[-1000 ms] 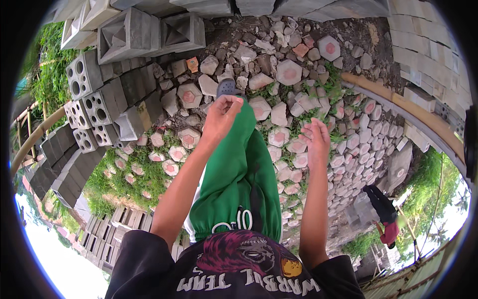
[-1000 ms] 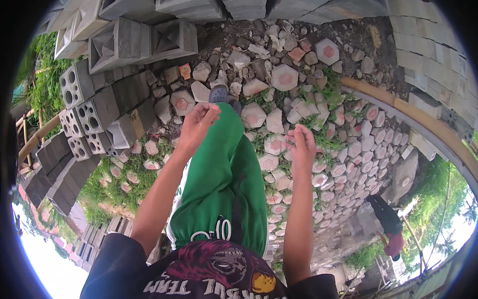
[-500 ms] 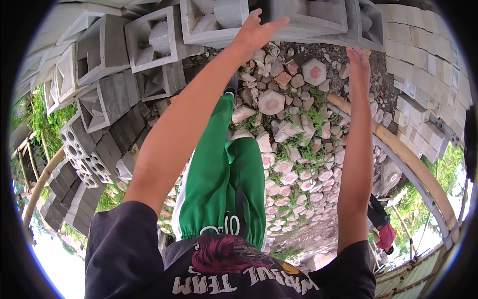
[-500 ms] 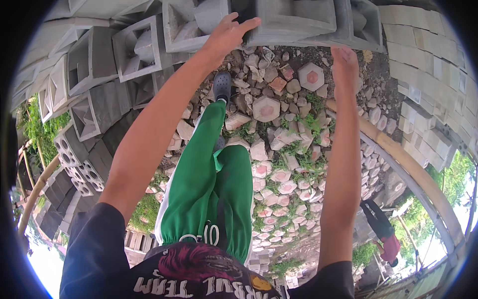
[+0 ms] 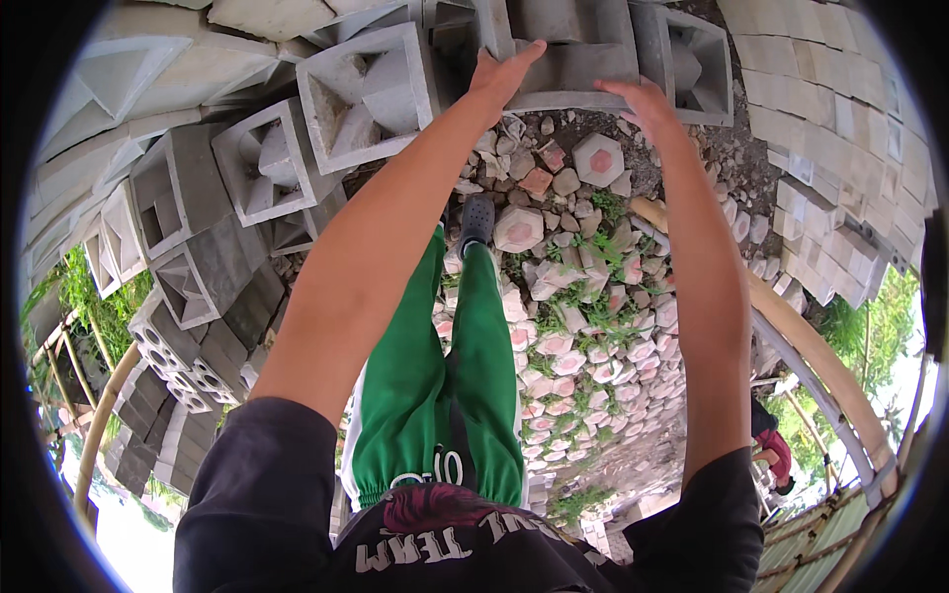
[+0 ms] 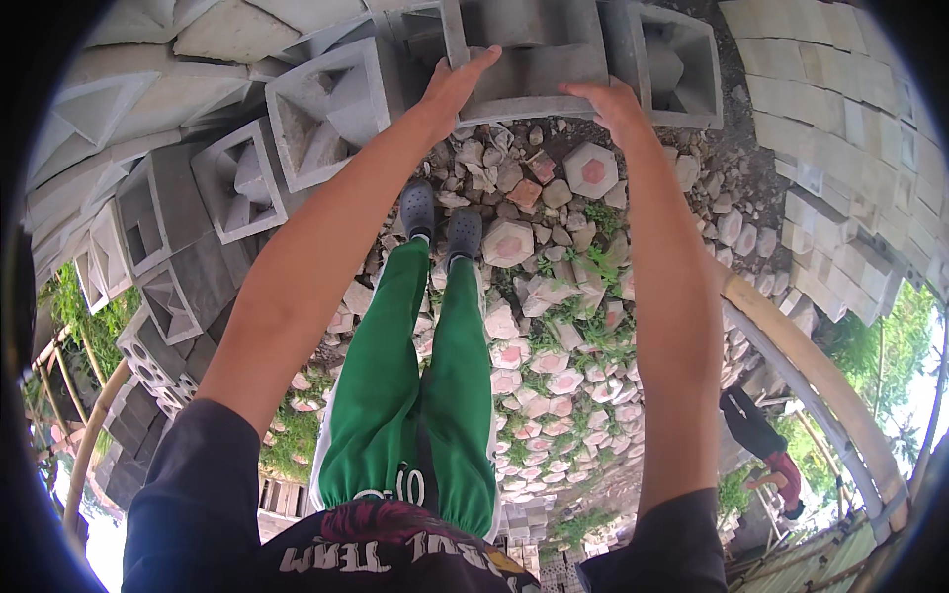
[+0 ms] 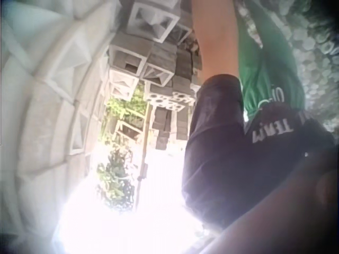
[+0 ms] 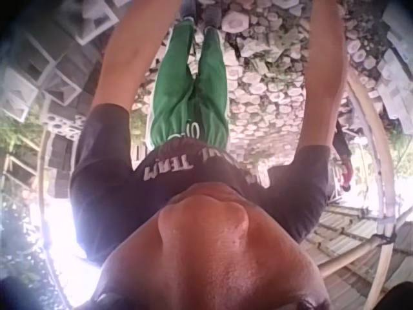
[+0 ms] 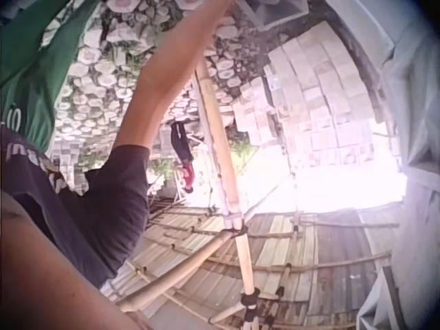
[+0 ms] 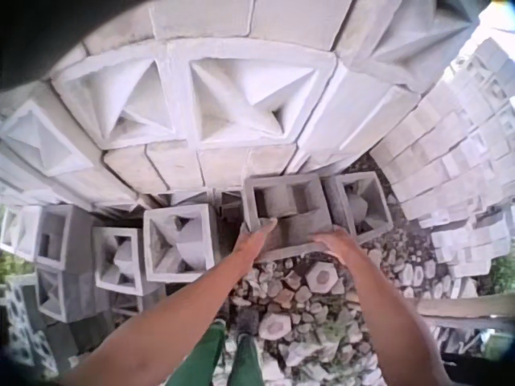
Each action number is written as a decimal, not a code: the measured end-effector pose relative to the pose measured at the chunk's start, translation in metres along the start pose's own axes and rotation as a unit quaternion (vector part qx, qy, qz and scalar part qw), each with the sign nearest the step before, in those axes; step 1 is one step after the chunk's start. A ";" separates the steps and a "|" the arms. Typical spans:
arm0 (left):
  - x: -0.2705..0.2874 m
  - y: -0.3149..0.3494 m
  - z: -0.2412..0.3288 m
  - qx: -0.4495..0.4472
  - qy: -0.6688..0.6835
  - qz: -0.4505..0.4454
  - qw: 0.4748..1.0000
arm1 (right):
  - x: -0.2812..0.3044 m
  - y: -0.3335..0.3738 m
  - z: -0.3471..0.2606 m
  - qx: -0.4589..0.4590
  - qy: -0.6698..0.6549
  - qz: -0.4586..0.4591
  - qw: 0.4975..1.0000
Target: The person picks up grey hollow concrete blocks by hand from a stack and places them onto a new stack on the ground.
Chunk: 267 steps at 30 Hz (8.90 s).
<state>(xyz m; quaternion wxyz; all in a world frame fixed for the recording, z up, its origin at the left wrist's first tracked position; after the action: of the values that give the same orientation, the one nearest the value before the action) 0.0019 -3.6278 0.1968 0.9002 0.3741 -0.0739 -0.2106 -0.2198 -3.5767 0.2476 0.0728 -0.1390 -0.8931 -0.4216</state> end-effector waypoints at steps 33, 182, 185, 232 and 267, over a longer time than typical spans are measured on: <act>0.001 0.470 -0.282 0.117 0.224 0.299 0.920 | -0.102 0.369 0.204 -0.003 0.119 -0.238 0.964; 0.352 1.989 -1.576 -0.038 0.326 0.612 -0.720 | -1.209 2.110 1.562 -0.172 0.781 -0.484 -0.355; 0.310 1.979 -1.558 -0.087 0.289 0.612 -0.731 | -1.141 2.098 1.568 -0.165 0.765 -0.488 -0.386; -0.430 1.798 -1.411 -0.029 0.242 0.528 -0.813 | -0.344 1.925 1.692 -0.168 0.759 -0.408 -0.478; -1.149 1.924 -1.525 -0.079 0.358 0.762 -0.534 | 0.134 1.977 1.988 -0.176 0.768 -0.593 -0.163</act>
<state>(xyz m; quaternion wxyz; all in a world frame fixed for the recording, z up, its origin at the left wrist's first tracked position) 0.0332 -0.9343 0.4993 0.2638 0.2521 -0.0932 -0.9264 0.2387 -0.8162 0.4688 -0.3997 -0.8636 -0.1938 0.2384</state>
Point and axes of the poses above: each hand's wrist, its own y-axis away from the middle knuckle, its own x-axis out of the back of the hand, z = x × y, the point moved 6 cm from there along -y, towards the middle knuckle, and after that the axes turned 13 degrees about -y, right-handed, at the moved point
